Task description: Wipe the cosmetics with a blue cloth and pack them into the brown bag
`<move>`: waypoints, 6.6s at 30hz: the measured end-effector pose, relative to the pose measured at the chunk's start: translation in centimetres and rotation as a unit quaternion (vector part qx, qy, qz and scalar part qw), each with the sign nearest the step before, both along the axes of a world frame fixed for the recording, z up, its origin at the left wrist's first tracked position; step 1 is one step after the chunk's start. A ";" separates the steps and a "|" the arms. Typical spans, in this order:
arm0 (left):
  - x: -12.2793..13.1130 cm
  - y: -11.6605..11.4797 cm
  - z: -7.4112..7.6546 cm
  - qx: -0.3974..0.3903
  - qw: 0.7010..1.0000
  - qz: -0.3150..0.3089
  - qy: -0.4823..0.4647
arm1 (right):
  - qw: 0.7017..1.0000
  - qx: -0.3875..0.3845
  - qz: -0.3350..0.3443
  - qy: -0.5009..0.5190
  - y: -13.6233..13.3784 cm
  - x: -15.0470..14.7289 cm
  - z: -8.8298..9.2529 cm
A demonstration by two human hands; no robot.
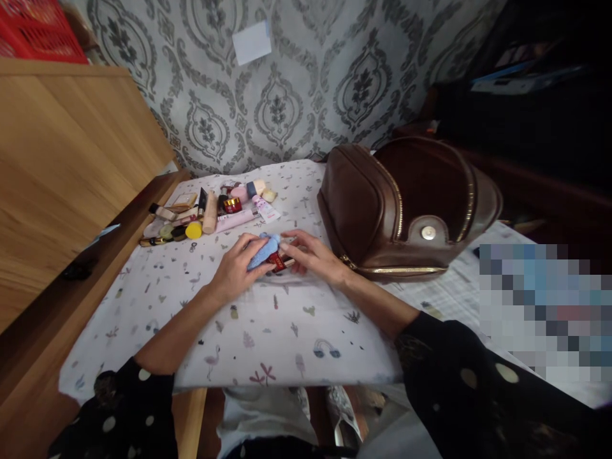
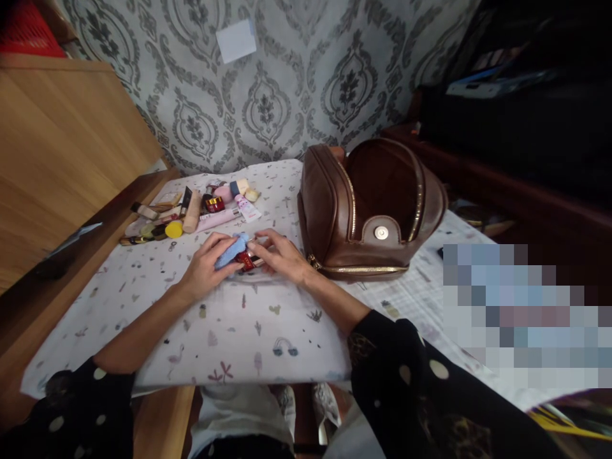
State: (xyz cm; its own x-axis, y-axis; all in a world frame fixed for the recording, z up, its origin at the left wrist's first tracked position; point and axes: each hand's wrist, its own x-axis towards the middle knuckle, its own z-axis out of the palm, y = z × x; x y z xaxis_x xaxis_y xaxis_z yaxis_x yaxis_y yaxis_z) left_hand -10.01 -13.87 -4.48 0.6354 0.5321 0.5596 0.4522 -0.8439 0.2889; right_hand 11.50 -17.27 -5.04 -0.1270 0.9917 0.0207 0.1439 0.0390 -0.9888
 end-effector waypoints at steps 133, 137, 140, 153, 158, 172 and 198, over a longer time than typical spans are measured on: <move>-0.5 0.3 -0.2 0.063 0.996 -0.045 -0.035 | 0.996 0.066 -0.031 -0.044 0.3 -0.1 -0.9; -0.8 0.7 -0.2 0.060 0.995 -0.079 -0.022 | 0.997 0.050 -0.040 -0.036 0.3 0.1 -1.0; -0.8 0.8 -0.3 0.051 0.994 -0.094 -0.017 | 0.997 0.059 -0.023 -0.038 0.4 0.2 -1.1; -0.6 0.3 -0.4 0.098 0.993 -0.062 -0.010 | 0.998 0.013 -0.045 0.042 0.2 -0.2 -0.7; -0.5 0.1 -0.2 0.092 0.993 -0.074 -0.030 | 0.986 -0.060 -0.044 0.149 0.2 -0.1 0.2; 0.1 -0.5 0.4 -0.072 0.978 -0.118 -0.153 | 0.960 -0.113 0.021 0.254 -0.5 0.0 1.4; 0.4 -1.1 1.2 -0.270 0.940 0.046 -0.201 | 0.934 -0.088 0.103 0.330 -1.0 -0.1 0.9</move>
